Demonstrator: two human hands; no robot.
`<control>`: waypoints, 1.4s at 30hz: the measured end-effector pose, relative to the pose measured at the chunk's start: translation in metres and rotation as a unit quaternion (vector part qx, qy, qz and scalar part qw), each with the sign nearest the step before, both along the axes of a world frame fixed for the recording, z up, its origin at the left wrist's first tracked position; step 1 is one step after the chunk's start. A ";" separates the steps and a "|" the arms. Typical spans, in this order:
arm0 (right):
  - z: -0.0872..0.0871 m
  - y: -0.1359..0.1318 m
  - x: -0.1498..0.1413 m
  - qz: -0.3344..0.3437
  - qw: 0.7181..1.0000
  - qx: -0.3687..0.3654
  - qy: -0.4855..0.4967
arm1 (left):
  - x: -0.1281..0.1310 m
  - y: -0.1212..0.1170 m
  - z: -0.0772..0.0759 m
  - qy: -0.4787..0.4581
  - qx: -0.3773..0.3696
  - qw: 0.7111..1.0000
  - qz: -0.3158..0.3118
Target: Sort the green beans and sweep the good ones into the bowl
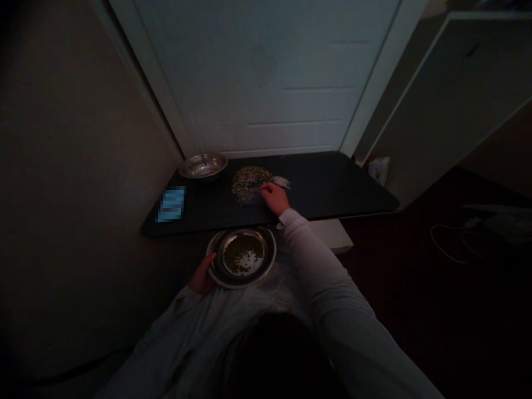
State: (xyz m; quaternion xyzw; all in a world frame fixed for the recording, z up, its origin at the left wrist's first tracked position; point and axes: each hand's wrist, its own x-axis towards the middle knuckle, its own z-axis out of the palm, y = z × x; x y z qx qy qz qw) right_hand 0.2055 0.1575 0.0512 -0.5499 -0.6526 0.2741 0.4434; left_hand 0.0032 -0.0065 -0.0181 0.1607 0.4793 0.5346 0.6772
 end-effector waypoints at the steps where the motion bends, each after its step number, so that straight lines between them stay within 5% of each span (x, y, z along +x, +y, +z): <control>1: 0.000 0.000 0.000 -0.001 1.000 0.003 -0.004 | 0.000 0.000 0.000 -0.001 -0.001 1.000 0.000; 23: 0.003 -0.002 0.000 -0.026 0.999 0.005 -0.026 | 0.004 -0.001 0.010 -0.022 -0.005 1.000 -0.004; 32: 0.002 -0.003 -0.001 0.051 0.998 -0.002 -0.024 | 0.003 -0.001 0.007 -0.010 -0.005 1.000 0.008; 42: 0.001 -0.002 -0.001 0.035 0.999 -0.004 -0.001 | 0.004 0.000 0.007 -0.024 0.008 1.000 0.002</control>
